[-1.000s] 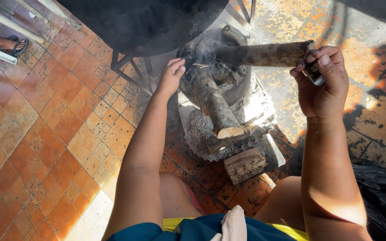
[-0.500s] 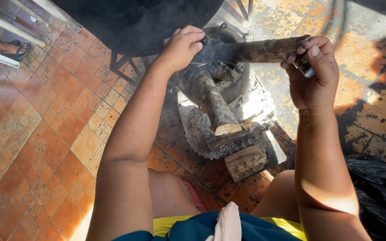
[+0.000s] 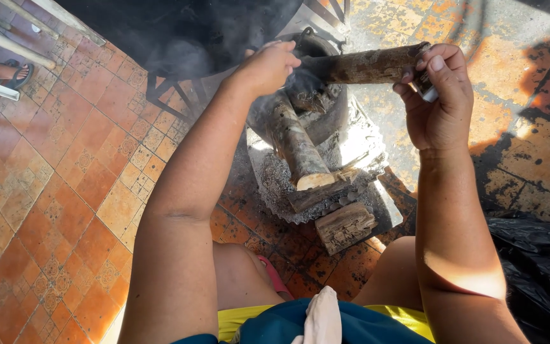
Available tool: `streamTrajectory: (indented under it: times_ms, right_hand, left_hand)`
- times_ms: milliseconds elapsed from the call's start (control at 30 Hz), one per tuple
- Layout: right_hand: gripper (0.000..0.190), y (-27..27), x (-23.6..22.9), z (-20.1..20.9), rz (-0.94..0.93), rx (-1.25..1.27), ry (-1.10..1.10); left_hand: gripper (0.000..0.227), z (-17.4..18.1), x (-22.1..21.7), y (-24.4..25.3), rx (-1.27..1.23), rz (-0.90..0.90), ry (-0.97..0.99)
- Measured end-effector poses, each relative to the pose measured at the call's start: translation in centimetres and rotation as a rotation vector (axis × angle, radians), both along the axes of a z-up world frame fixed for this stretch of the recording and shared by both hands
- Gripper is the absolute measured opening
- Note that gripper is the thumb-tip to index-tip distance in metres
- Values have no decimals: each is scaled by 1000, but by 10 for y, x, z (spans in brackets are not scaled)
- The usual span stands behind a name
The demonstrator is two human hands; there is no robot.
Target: Lighting a wood fire under a large pot using matches and then handling a cardboard box containing leather patterns or pieces.
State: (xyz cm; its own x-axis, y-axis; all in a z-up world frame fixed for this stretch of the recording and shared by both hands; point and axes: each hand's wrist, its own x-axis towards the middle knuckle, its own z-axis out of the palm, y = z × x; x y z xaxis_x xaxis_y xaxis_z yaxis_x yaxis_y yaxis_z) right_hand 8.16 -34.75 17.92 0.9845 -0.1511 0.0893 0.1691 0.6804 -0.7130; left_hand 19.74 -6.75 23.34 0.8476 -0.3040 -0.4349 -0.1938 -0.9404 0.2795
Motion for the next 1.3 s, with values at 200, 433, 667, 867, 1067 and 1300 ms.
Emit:
streamTrajectory:
  times_ms: [200,433,667,867,1067,1300]
  right_hand:
    - [48,4,4,-12,178,-27,45]
    - [54,33,13,-38,253,-160,104]
    - [19,57,22,-53,41,-135,104]
    - [26,70,39,-74,-125,-98,10]
    - [40,70,35,-64,-278,-130,45]
    - [39,66,40,-77,-447,-186,-89]
  left_hand:
    - [34,-5,0,26,-206,78,-280]
    - [22,31,-44,19,-481,57,-476]
    - [15,40,-91,-31,-576,-18,-195]
    - [16,-17,-78,-42,-785,-180,-364]
    - [13,-4,-86,-52,-789,-172,-364]
    - [10,6,-89,-50,-764,-69,-269]
